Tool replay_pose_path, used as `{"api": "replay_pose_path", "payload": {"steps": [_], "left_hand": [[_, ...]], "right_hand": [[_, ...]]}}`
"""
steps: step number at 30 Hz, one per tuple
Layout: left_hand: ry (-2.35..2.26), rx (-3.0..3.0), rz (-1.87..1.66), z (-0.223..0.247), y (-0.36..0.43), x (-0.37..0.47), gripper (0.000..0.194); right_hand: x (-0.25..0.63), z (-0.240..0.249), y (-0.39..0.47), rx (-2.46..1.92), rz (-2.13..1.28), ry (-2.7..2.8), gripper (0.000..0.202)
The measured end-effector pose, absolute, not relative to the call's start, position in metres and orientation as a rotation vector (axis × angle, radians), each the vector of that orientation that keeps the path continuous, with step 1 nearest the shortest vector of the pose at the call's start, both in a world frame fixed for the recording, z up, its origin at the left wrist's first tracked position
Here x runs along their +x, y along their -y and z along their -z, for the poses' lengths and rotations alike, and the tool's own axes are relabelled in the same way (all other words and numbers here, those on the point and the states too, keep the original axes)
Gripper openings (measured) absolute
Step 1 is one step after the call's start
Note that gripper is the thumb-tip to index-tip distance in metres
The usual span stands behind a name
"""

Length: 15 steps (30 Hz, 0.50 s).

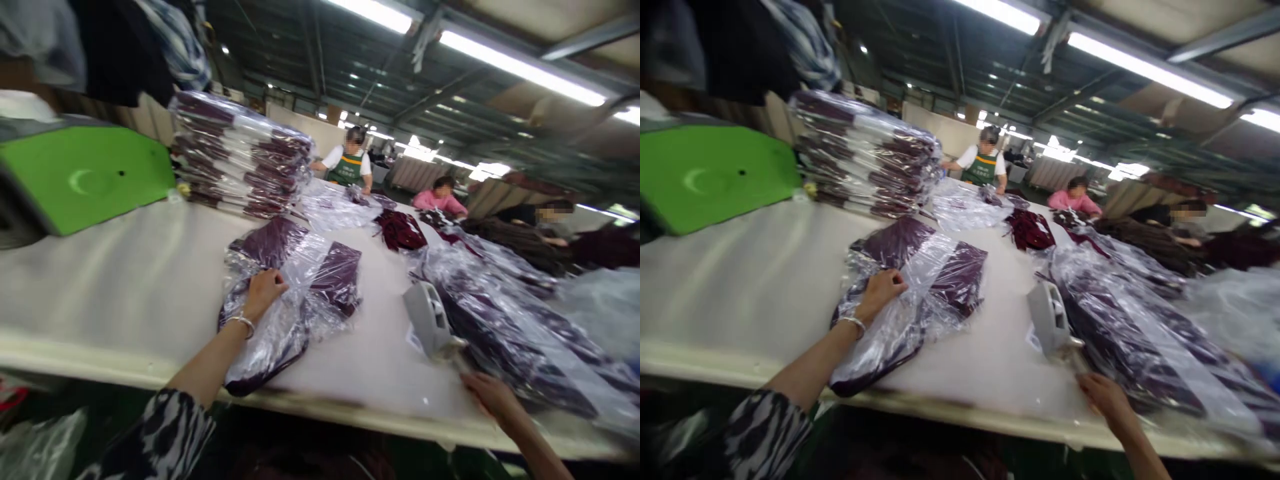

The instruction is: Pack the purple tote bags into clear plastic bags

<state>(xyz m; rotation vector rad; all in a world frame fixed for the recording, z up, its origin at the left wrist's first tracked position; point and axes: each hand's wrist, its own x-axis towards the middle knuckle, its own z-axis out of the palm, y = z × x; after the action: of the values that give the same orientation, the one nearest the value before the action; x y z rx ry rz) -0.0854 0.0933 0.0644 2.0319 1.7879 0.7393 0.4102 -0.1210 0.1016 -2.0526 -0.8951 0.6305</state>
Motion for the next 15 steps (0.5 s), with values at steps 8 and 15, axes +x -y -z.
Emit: {"api": "replay_pose_path", "payload": {"steps": [8, 15], "left_hand": [[-1.74, 2.013, -0.679, -0.071, -0.104, -0.093, 0.014], [-1.54, 1.999, -0.654, -0.088, -0.127, -0.115, 0.011]], "right_hand": [[0.215, -0.189, -0.001, -1.618, -1.226, 2.094, 0.028], [0.066, -0.168, -0.111, -1.3, -1.362, 2.727, 0.024]]}}
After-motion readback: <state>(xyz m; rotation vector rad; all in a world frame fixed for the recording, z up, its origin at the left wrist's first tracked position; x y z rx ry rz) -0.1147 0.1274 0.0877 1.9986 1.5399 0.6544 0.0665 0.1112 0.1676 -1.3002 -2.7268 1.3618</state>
